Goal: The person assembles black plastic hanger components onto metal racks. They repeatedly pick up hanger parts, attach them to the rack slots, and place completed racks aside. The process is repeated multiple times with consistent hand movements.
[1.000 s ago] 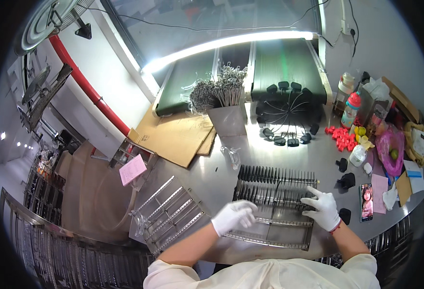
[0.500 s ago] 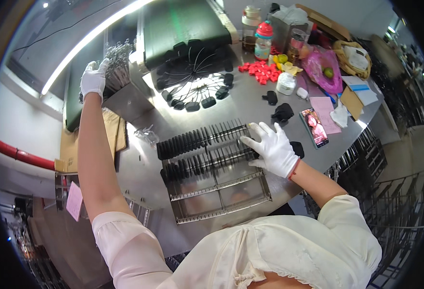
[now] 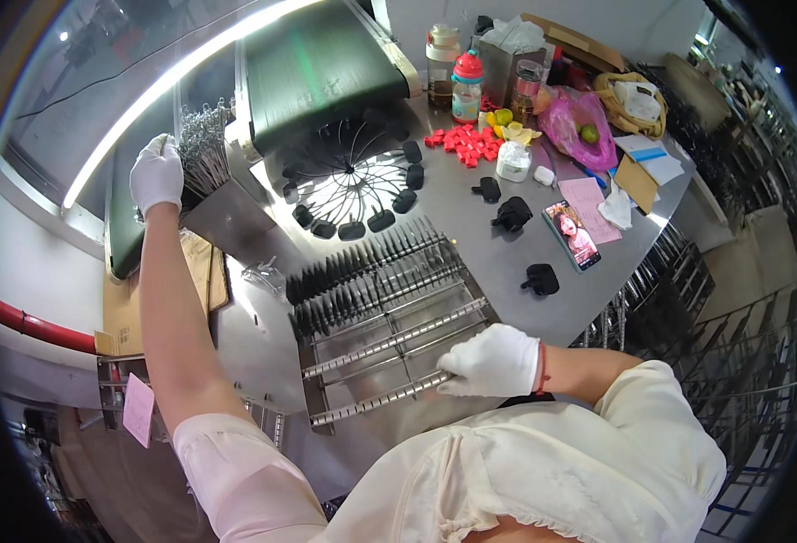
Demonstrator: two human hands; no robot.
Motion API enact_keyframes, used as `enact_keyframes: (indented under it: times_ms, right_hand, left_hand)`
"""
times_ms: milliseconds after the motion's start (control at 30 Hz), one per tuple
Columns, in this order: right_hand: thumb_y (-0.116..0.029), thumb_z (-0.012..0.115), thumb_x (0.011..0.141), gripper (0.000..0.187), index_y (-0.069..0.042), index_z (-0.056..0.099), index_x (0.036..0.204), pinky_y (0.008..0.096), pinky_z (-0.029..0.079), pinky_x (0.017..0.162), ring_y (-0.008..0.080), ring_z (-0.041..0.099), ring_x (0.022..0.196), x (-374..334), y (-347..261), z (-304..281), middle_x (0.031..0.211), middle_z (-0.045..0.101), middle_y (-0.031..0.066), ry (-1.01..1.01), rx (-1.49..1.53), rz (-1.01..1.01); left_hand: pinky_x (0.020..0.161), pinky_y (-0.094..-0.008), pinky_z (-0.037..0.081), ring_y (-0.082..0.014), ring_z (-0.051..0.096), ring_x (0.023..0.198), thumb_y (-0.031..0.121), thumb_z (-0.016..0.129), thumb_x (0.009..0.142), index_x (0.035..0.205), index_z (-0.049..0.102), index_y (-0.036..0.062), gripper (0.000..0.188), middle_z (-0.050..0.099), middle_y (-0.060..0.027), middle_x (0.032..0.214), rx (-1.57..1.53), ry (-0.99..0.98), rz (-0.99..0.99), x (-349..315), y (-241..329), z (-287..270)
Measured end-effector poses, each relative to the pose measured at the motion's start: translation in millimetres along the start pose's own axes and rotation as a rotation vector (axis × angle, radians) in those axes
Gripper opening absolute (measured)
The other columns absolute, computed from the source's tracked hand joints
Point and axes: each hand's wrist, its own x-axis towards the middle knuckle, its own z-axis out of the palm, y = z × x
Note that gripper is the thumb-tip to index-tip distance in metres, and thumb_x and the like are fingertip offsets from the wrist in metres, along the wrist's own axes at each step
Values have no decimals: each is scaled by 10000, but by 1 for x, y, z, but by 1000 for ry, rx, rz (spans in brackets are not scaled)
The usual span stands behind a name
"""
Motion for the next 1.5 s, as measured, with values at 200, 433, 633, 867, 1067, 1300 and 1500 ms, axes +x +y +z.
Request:
enact_keyframes:
  times_ms: [200, 433, 633, 867, 1067, 1300, 1500]
  right_hand:
    - [-454, 626, 942, 386, -74, 679, 902, 461, 564, 647, 345, 704, 713, -11, -6, 2, 775, 698, 138, -10, 3, 61]
    - [-473, 642, 926, 388, -92, 691, 866, 461, 553, 633, 340, 705, 713, -38, -2, 30, 776, 702, 137, -56, 26, 111]
    - [-473, 642, 921, 367, -113, 706, 885, 448, 558, 649, 325, 709, 736, -52, -9, 33, 799, 708, 117, -136, -35, 128]
    - [-465, 666, 902, 349, -126, 721, 840, 426, 552, 620, 304, 704, 698, -87, -5, 38, 760, 699, 87, -91, -61, 132]
    - [-432, 704, 841, 327, -128, 687, 723, 421, 540, 593, 304, 683, 638, -112, 6, 42, 674, 658, 81, 20, -94, 93]
    - [-427, 767, 801, 352, -118, 666, 668, 413, 512, 540, 296, 662, 584, -103, -3, 13, 632, 643, 85, 49, -104, 102]
    - [-389, 777, 801, 319, -119, 654, 681, 414, 498, 534, 292, 644, 570, -83, -15, -7, 604, 610, 82, 138, -130, 35]
  left_hand:
    - [776, -283, 555, -226, 712, 932, 47, 470, 959, 1203, 642, 18, 300, 701, -145, 1165, -550, 521, 127, -24, 10, -104]
    - [551, -269, 488, -185, 590, 673, 63, 476, 1067, 1142, 565, -128, 224, 650, -182, 869, -738, 656, 69, -216, 22, -249]
    - [560, -258, 559, -150, 693, 713, 196, 515, 1089, 1071, 609, 22, 199, 714, -115, 916, -982, -286, -732, -360, 9, -151]
    - [567, -262, 575, -196, 736, 783, 187, 464, 1102, 1085, 589, 11, 216, 725, -168, 980, -1079, -224, -749, -350, 4, -164]
    - [567, -269, 541, -214, 723, 768, 196, 475, 1091, 1075, 582, 7, 217, 718, -180, 980, -1237, -469, -930, -330, -30, -123]
    - [595, -296, 536, -233, 720, 813, 229, 427, 1096, 1044, 574, 57, 232, 716, -162, 1017, -1284, -601, -1324, -362, -69, -49]
    - [553, -298, 551, -243, 703, 771, 230, 505, 1079, 1055, 560, 55, 185, 688, -150, 1032, -1490, -916, -1370, -398, 3, -76]
